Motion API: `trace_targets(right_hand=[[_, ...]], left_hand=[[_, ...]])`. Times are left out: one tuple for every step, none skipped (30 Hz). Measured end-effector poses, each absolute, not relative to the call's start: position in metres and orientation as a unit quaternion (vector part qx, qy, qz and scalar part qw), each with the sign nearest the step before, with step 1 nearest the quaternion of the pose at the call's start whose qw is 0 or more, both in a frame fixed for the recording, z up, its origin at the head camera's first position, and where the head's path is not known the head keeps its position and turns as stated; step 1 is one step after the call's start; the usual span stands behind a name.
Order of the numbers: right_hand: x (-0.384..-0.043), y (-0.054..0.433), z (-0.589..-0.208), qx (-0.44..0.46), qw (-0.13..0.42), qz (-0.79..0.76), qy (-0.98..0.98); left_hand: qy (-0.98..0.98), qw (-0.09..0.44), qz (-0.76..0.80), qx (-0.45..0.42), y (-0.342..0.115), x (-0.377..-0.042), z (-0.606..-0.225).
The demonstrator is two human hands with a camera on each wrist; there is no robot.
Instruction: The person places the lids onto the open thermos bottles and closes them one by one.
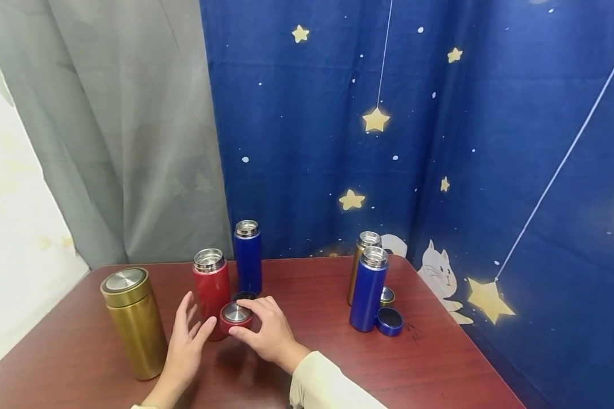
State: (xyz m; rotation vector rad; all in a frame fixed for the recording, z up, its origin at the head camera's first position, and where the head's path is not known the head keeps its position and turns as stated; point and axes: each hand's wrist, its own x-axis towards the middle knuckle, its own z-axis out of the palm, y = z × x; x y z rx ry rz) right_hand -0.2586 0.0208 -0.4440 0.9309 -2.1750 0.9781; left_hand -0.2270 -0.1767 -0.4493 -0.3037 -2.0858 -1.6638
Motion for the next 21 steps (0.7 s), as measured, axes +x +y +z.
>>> trace_targets(right_hand=[[-0.259, 0.02, -0.445, 0.348, 0.29, 0.368, -0.812], [-0.258, 0.019, -0.446, 0.348, 0.292, 0.372, -0.81], [-0.258, 0.019, -0.446, 0.347, 0.295, 0.376, -0.807], [-0.258, 0.019, -0.446, 0.346, 0.301, 0.379, -0.804], [-0.258, 0.019, -0.446, 0.344, 0.309, 0.383, -0.799], [-0.258, 0.018, -0.445, 0.342, 0.316, 0.388, -0.796], [-0.258, 0.018, -0.444, 0.34, 0.324, 0.391, -0.791], [-0.258, 0.018, -0.443, 0.338, 0.329, 0.395, -0.788], [-0.258, 0.018, -0.442, 0.336, 0.334, 0.397, -0.786], [-0.257, 0.017, -0.441, 0.334, 0.338, 0.399, -0.784], [-0.257, 0.017, -0.44, 0.332, 0.34, 0.402, -0.783], [-0.257, 0.016, -0.44, 0.33, 0.34, 0.405, -0.782], [-0.257, 0.015, -0.439, 0.328, 0.34, 0.41, -0.78], [-0.256, 0.015, -0.439, 0.325, 0.337, 0.416, -0.779], [-0.256, 0.014, -0.438, 0.323, 0.335, 0.421, -0.778], [-0.256, 0.013, -0.439, 0.323, 0.338, 0.426, -0.775], [-0.257, 0.012, -0.44, 0.324, 0.344, 0.428, -0.77], [-0.257, 0.011, -0.441, 0.325, 0.351, 0.431, -0.765], [-0.258, 0.01, -0.441, 0.328, 0.359, 0.433, -0.759], [-0.258, 0.008, -0.442, 0.331, 0.369, 0.432, -0.754], [-0.259, 0.007, -0.443, 0.334, 0.381, 0.428, -0.748]], left_hand=[[-0.758, 0.225, -0.602, -0.107, -0.177, -0.227, -0.45], [-0.759, 0.223, -0.602, -0.106, -0.178, -0.228, -0.451], [-0.76, 0.222, -0.602, -0.103, -0.179, -0.228, -0.451], [-0.76, 0.222, -0.602, -0.103, -0.179, -0.229, -0.452], [-0.761, 0.222, -0.601, -0.101, -0.18, -0.229, -0.452], [-0.76, 0.221, -0.603, -0.105, -0.18, -0.23, -0.452], [-0.759, 0.222, -0.603, -0.108, -0.18, -0.23, -0.452], [-0.76, 0.221, -0.601, -0.109, -0.18, -0.231, -0.451], [-0.76, 0.221, -0.601, -0.112, -0.18, -0.232, -0.45], [-0.76, 0.221, -0.6, -0.113, -0.18, -0.233, -0.45], [-0.76, 0.219, -0.601, -0.114, -0.18, -0.233, -0.449], [-0.759, 0.218, -0.602, -0.115, -0.18, -0.234, -0.448], [-0.759, 0.217, -0.603, -0.113, -0.18, -0.235, -0.448], [-0.758, 0.216, -0.605, -0.111, -0.179, -0.236, -0.447], [-0.756, 0.216, -0.608, -0.11, -0.178, -0.238, -0.446], [-0.754, 0.218, -0.61, -0.106, -0.176, -0.24, -0.446], [-0.753, 0.219, -0.613, -0.101, -0.174, -0.241, -0.445], [-0.751, 0.222, -0.614, -0.095, -0.172, -0.243, -0.445], [-0.75, 0.226, -0.615, -0.089, -0.17, -0.244, -0.444], [-0.749, 0.231, -0.615, -0.082, -0.168, -0.245, -0.444], [-0.748, 0.237, -0.616, -0.076, -0.166, -0.246, -0.444]])
